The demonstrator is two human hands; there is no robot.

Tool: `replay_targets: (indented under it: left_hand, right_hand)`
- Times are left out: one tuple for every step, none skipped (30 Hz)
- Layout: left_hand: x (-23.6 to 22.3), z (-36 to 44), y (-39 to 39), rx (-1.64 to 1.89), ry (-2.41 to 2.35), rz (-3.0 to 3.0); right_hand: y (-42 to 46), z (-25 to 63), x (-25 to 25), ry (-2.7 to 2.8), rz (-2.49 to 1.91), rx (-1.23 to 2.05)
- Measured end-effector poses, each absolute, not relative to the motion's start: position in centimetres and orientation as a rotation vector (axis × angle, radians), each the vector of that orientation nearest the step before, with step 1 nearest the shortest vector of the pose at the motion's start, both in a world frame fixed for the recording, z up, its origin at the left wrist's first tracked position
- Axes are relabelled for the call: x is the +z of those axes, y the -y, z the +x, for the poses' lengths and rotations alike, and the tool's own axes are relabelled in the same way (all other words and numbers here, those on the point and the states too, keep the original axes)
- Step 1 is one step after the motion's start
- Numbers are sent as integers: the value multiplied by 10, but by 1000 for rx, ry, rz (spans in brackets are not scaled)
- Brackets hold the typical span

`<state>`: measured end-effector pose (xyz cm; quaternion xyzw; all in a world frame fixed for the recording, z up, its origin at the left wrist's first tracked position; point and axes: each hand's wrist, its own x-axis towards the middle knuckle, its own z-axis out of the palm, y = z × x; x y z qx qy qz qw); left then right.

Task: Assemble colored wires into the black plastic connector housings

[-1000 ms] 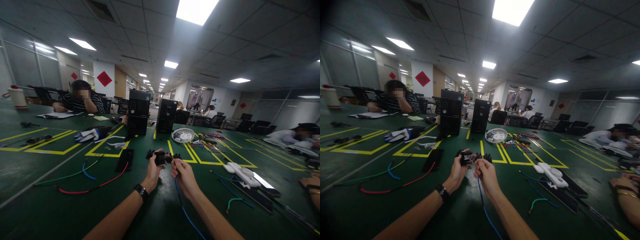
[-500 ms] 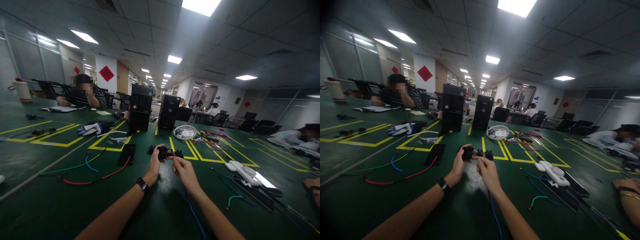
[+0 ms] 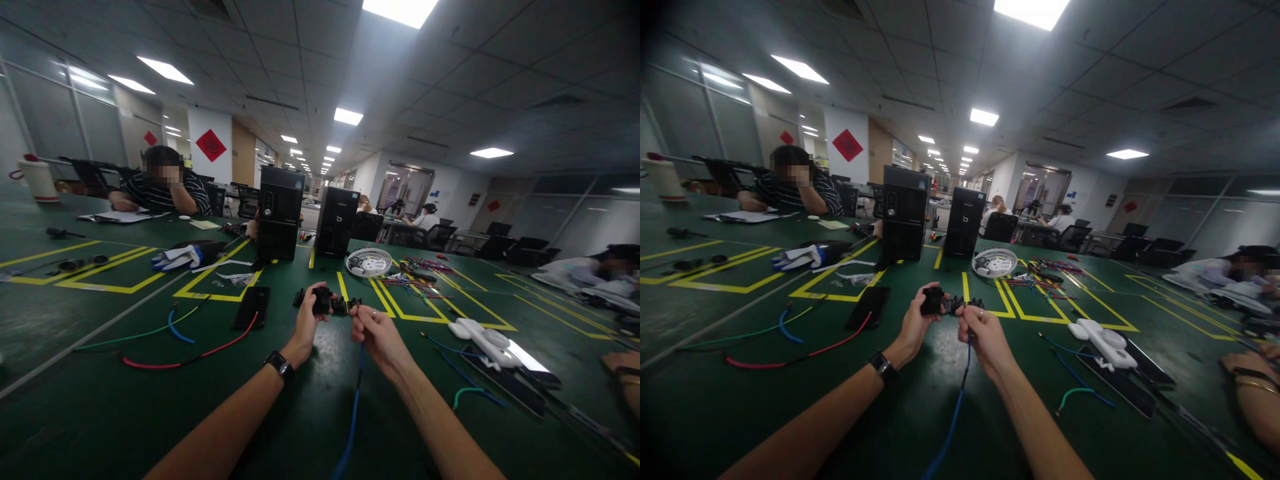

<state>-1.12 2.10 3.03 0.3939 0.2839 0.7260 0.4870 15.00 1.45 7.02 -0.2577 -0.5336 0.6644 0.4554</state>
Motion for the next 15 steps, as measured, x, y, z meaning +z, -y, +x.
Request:
replay_targets:
  left_hand:
    - [32,-11,-21,1764,-683,960]
    - [33,-11,-20,1759,-671,958]
    - [36,-10,-19,1753,-657,949]
    - [38,-9,-17,1747,-638,935]
    - [41,-7,-15,1743,-617,918]
    - [44,-5,-12,1741,-592,899]
    - [48,-2,-9,1737,-567,883]
    - [51,1,-6,1731,-541,872]
    - [53,3,-3,1718,-518,866]
    - [55,5,0,1701,-497,864]
    - [57,8,2,1685,-480,861]
    - [58,9,4,1666,-467,858]
    - [58,10,6,1649,-456,854]
    - [58,11,6,1635,-448,849]
    - [57,11,7,1624,-441,844]
  right_hand:
    - [-15,152,73,1319,-652,1490]
    - [-14,153,76,1319,-677,1365]
    - [-14,153,77,1326,-712,1282]
    - [-12,152,78,1347,-754,1247]
    - [-10,150,77,1379,-797,1254]
    - [-8,147,75,1421,-832,1291]
    - [-5,143,73,1461,-857,1341]
    - [-2,139,71,1489,-868,1390]
    - [0,136,68,1500,-863,1432]
    - [1,133,66,1499,-841,1464]
    - [2,131,65,1488,-808,1490]
    - [3,129,63,1472,-770,1514]
    - [3,129,63,1451,-728,1540]
    - [3,129,62,1430,-688,1574]
    - [3,130,62,1406,-655,1612]
